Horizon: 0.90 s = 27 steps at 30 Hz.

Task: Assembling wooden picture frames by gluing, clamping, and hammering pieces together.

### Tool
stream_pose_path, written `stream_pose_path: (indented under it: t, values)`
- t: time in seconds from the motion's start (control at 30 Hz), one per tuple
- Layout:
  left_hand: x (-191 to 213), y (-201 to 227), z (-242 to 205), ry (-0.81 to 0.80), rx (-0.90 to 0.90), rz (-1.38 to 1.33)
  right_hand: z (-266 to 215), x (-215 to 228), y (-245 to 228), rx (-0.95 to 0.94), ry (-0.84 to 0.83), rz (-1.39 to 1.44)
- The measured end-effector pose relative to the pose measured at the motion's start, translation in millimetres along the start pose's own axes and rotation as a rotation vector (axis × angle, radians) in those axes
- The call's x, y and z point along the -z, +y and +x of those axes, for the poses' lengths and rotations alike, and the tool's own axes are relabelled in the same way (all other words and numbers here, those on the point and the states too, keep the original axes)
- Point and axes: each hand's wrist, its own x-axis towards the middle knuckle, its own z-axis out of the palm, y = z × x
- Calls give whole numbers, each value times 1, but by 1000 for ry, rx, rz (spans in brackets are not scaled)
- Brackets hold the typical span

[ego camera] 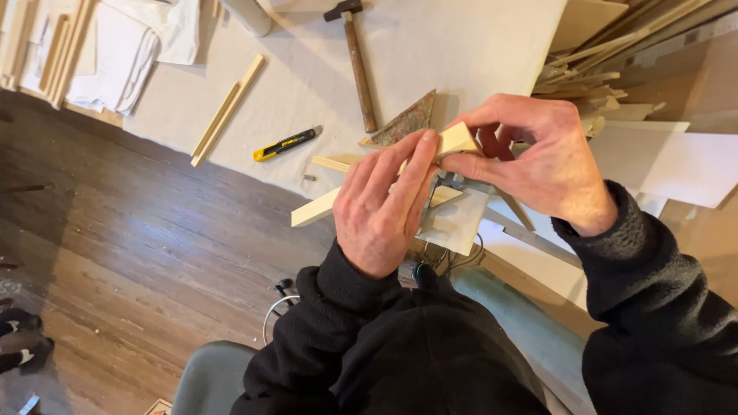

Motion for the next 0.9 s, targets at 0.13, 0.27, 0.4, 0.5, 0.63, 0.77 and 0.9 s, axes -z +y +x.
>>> stream_pose_path:
  t: [0.13,0.27,0.4,0.5,0.63,0.77,0.9]
  values:
    - [7,6,-5,22,4,19,-4,1,-8,24,-16,42]
    - [11,12,-8,43,14,32,-6,5,-16,85,-39,-24]
    - [12,18,-13,61,32,17,-16,7,-12,95,-36,18]
    - [14,23,-13,91,52,21,-23,4,-22,38,2,91]
    - [19,25,-15,165,91,53,-33,-16,-33,150,57,59]
    - [23,14,-20,218,117,67,-32,-36,-64,239,126,-48]
    - [33,-17,-29,254,181,73,-44,-51,-50,229,67,-105]
